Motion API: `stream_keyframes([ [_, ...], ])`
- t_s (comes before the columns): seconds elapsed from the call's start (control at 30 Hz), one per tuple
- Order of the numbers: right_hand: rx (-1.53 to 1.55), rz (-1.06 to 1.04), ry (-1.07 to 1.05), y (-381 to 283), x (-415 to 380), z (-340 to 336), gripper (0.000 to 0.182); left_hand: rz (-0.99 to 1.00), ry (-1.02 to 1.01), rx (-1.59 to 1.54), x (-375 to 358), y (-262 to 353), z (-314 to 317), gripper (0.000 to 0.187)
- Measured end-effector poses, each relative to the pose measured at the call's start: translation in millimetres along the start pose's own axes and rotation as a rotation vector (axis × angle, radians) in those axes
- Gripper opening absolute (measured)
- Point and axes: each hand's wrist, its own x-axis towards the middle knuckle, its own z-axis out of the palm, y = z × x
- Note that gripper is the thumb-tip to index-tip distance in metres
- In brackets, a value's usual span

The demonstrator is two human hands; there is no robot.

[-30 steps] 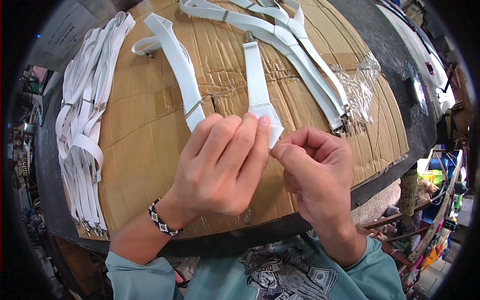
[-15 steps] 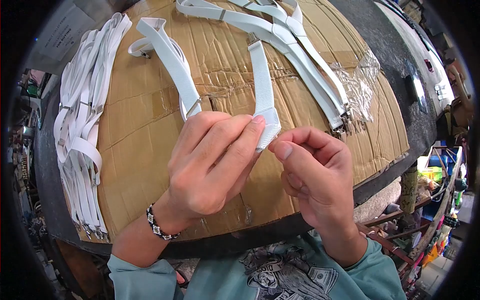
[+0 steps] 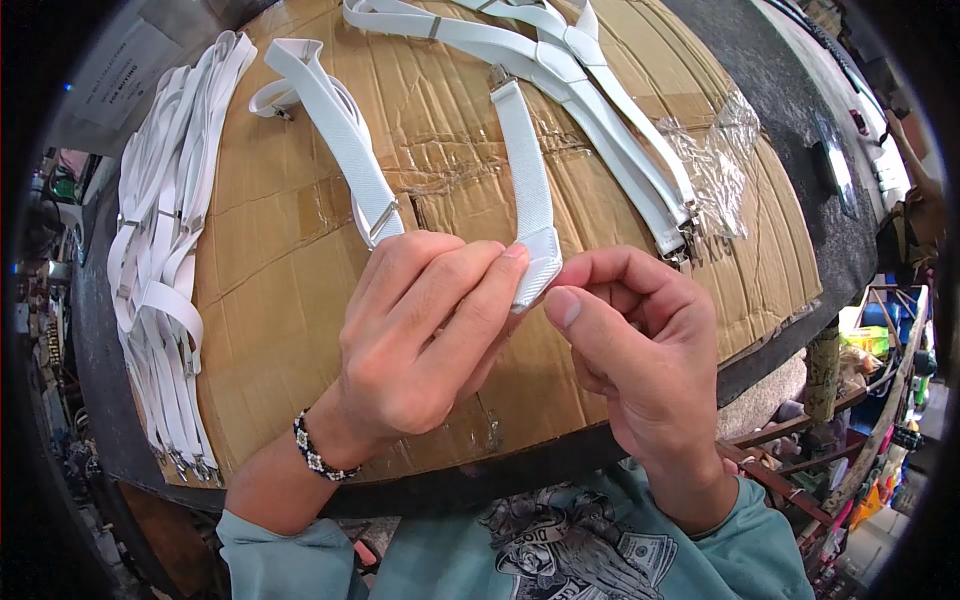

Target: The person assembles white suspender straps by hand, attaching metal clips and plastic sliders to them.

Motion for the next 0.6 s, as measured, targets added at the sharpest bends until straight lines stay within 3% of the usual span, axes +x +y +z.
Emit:
stream_keyframes([
  [0.6,-0.05,0.066,-0.022,5.3,-0.2,-9.3,0.012,0.121,-0.15,0.021,-2.6,0.9,-7.8,0.041],
])
